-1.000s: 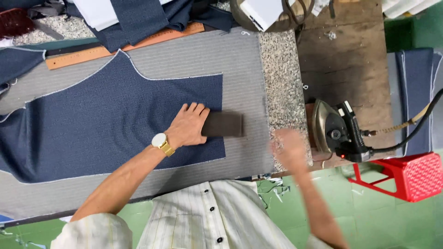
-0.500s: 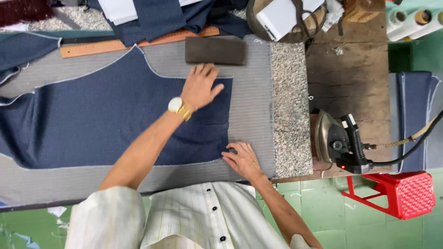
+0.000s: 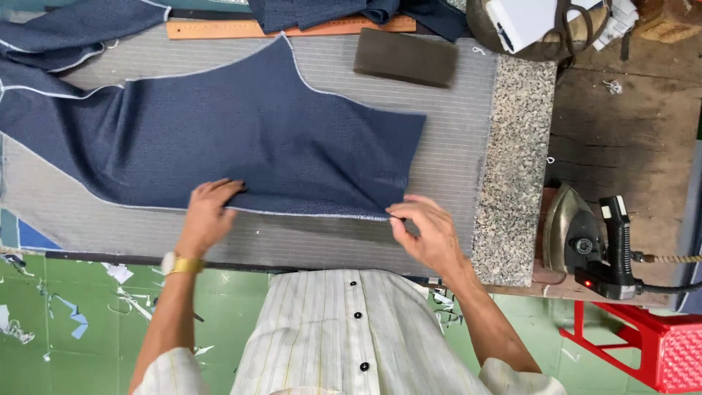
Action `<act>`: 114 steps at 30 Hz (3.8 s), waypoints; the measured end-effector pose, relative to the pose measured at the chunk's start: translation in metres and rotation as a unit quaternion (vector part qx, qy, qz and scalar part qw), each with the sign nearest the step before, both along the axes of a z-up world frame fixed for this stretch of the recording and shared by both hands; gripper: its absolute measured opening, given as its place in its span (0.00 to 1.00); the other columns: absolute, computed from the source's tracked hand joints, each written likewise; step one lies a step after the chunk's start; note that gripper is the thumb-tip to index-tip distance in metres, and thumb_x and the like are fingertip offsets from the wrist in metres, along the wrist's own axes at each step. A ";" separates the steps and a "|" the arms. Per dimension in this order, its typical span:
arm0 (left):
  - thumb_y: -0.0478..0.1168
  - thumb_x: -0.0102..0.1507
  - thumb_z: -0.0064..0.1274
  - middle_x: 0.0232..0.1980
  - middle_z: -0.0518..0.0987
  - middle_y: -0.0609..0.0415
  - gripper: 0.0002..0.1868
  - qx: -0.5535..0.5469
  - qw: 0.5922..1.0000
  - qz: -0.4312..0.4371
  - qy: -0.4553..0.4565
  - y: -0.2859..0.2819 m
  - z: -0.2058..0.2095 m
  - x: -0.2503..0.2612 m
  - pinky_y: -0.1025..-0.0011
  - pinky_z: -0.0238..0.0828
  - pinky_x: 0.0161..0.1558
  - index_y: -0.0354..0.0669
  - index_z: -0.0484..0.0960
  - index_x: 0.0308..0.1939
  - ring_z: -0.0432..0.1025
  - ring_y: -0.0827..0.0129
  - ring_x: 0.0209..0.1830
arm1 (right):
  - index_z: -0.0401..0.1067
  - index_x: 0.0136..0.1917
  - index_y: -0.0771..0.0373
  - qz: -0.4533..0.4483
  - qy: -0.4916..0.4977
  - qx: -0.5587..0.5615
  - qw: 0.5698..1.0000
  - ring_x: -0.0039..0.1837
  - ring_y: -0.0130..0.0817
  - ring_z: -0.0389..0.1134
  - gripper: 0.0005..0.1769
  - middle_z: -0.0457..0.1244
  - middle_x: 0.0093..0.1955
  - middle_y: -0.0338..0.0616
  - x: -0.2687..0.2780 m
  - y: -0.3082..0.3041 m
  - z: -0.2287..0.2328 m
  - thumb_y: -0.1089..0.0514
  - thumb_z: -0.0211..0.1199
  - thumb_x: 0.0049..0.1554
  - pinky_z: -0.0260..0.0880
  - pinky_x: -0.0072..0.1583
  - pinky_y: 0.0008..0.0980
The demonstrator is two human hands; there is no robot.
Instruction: The person irons a dark blue fabric piece on a flat ironing board. They repeatedly smooth the fabric with their hands, use a steam iron to press the surface, and occasionally use a rectangular pressing block to flatten edges. The fabric is flipped and repositioned multiple times during the process.
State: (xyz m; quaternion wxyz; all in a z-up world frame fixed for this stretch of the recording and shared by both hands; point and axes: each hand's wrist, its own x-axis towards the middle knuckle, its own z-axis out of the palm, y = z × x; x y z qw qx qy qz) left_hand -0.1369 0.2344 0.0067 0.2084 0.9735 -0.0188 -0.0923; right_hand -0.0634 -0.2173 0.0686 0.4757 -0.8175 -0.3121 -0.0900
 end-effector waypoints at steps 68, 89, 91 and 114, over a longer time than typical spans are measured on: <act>0.48 0.79 0.38 0.76 0.63 0.25 0.30 0.087 0.934 0.249 -0.240 0.032 -0.025 -0.052 0.41 0.49 0.69 0.22 0.66 0.73 0.53 0.34 0.75 | 0.72 0.71 0.61 -0.414 0.403 -0.351 0.737 0.62 0.57 0.65 0.39 0.66 0.62 0.62 -0.010 -0.224 0.069 0.35 0.64 0.57 0.62 0.61 0.51; 0.50 0.72 0.52 0.74 0.66 0.34 0.23 0.101 0.937 0.246 -0.228 0.030 -0.053 -0.017 0.47 0.49 0.68 0.39 0.75 0.66 0.58 0.41 0.74 | 0.77 0.48 0.58 0.044 0.125 -0.424 0.896 0.42 0.54 0.76 0.25 0.70 0.36 0.56 0.154 0.198 0.036 0.34 0.66 0.62 0.76 0.46 0.45; 0.50 0.73 0.52 0.74 0.66 0.34 0.23 0.101 0.936 0.251 -0.224 0.031 -0.053 -0.017 0.47 0.49 0.68 0.39 0.75 0.66 0.58 0.42 0.74 | 0.76 0.46 0.60 0.061 0.090 -0.419 0.902 0.42 0.58 0.75 0.29 0.70 0.35 0.58 0.184 0.214 0.022 0.31 0.68 0.59 0.75 0.44 0.48; 0.44 0.76 0.44 0.68 0.67 0.32 0.19 0.015 0.932 0.157 -0.327 0.006 0.028 0.045 0.43 0.53 0.68 0.28 0.77 0.59 0.58 0.38 0.68 | 0.73 0.65 0.47 0.194 0.318 -0.537 0.757 0.43 0.35 0.74 0.26 0.72 0.50 0.38 0.103 0.127 0.040 0.37 0.66 0.57 0.76 0.42 0.33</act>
